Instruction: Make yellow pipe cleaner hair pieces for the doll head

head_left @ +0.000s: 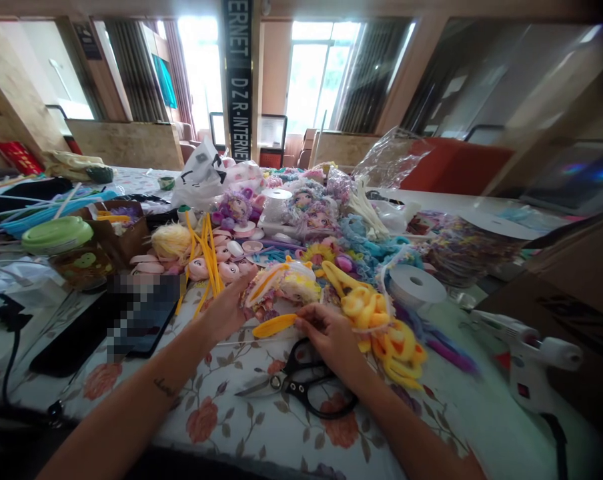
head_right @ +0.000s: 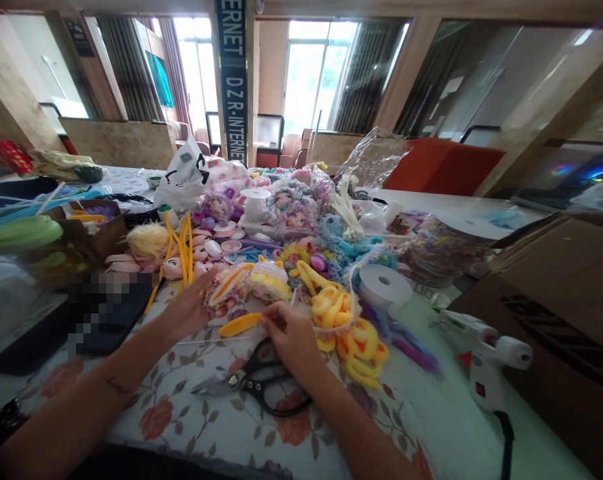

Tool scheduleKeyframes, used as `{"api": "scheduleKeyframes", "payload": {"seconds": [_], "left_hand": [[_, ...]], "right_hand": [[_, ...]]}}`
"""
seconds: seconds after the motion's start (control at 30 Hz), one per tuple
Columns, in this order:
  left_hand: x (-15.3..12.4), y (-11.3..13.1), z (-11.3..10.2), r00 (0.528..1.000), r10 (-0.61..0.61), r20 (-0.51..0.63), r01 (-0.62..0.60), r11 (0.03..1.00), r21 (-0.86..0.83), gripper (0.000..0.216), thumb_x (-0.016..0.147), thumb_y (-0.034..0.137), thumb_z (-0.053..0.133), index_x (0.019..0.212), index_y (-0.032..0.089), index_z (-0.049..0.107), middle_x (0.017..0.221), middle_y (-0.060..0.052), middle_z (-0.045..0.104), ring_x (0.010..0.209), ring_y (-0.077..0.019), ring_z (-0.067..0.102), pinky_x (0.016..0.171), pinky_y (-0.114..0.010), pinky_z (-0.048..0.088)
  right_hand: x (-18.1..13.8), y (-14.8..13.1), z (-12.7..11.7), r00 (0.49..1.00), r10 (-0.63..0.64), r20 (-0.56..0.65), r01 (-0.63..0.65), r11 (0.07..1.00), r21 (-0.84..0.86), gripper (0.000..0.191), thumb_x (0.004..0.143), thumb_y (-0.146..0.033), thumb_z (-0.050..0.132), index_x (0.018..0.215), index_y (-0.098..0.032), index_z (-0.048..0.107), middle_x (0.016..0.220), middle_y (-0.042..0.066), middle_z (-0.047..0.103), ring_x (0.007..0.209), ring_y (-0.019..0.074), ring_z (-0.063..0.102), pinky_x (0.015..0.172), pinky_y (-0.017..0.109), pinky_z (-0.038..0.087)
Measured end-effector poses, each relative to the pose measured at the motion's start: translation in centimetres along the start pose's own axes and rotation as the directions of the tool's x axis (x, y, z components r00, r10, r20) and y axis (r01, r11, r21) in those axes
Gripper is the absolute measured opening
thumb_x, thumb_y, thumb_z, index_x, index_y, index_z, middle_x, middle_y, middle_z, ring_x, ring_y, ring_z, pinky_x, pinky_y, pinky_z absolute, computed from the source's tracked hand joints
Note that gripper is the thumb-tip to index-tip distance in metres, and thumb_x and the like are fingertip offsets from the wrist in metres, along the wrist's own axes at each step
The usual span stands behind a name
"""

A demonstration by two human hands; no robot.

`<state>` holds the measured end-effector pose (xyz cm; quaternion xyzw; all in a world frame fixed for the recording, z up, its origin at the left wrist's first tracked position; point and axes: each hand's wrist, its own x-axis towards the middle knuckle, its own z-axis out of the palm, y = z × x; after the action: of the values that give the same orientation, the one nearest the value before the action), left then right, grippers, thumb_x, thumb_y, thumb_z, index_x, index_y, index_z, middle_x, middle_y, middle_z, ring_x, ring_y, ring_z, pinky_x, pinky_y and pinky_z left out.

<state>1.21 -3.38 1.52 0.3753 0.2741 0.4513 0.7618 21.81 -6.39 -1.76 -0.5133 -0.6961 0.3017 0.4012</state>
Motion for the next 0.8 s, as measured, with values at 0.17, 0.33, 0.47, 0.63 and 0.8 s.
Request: {"api": "scheduleKeyframes", "payload": {"seconds": [0.17, 0.33, 0.47, 0.63, 0.8], "left_hand": [[-0.4, -0.4, 0.3, 0.999, 0.033, -0.023, -0.031, 0.995, 0.092, 0.02, 0.073, 0.02, 0.073, 0.091, 0.012, 0.067, 0.087, -0.007, 0.069, 0.06, -0.0081, 0.058, 0.047, -0.015, 0.044], [-0.3, -0.4, 0.2, 0.995, 0.067, -0.068, -0.065, 0.997, 0.028, 0.015, 0.076, 0.021, 0.071, 0.087, 0.012, 0.068, 0.084, -0.007, 0.069, 0.06, -0.008, 0.058, 0.047, -0.015, 0.044], [-0.2, -0.6, 0.2, 0.993, 0.074, -0.091, -0.073, 0.997, 0.023, 0.015, 0.076, 0.021, 0.071, 0.088, 0.012, 0.069, 0.088, -0.007, 0.07, 0.065, -0.0089, 0.06, 0.052, -0.015, 0.047], [-0.3, -0.8, 0.5, 0.996, 0.06, -0.071, -0.055, 0.996, 0.069, 0.018, 0.076, 0.024, 0.072, 0.088, 0.012, 0.069, 0.096, -0.009, 0.071, 0.072, -0.0123, 0.063, 0.058, -0.018, 0.048], [-0.5, -1.0, 0.7, 0.996, 0.084, 0.008, -0.084, 0.989, 0.123, 0.027, 0.076, 0.029, 0.072, 0.097, 0.014, 0.064, 0.097, -0.009, 0.07, 0.072, -0.0134, 0.064, 0.059, -0.02, 0.048]], "right_hand": [[0.2, 0.2, -0.7, 0.995, -0.1, 0.016, 0.101, 0.968, -0.23, 0.016, 0.079, -0.028, 0.064, 0.091, -0.019, 0.066, 0.084, 0.006, 0.07, 0.076, 0.0226, 0.065, 0.068, 0.035, 0.052], [-1.1, -1.6, -1.5, 0.921, -0.382, 0.081, 0.39, 0.891, -0.231, 0.027, 0.072, -0.032, 0.074, 0.093, -0.019, 0.063, 0.096, 0.008, 0.065, 0.095, 0.0246, 0.059, 0.087, 0.04, 0.047], [-2.7, -3.0, -0.6, 0.766, -0.448, 0.461, 0.565, 0.812, -0.15, 0.052, 0.058, -0.041, 0.082, 0.102, -0.02, 0.062, 0.105, 0.008, 0.06, 0.096, 0.0257, 0.055, 0.084, 0.039, 0.048], [-2.8, -2.6, 0.2, 0.808, -0.299, 0.508, 0.474, 0.842, -0.258, 0.039, 0.063, -0.028, 0.081, 0.096, -0.021, 0.063, 0.102, 0.006, 0.059, 0.095, 0.0235, 0.056, 0.081, 0.034, 0.049], [-1.6, -1.8, -0.9, 0.876, -0.293, 0.383, 0.422, 0.85, -0.315, 0.034, 0.072, -0.023, 0.074, 0.104, -0.022, 0.062, 0.109, 0.009, 0.06, 0.099, 0.0254, 0.058, 0.084, 0.038, 0.048]]}}
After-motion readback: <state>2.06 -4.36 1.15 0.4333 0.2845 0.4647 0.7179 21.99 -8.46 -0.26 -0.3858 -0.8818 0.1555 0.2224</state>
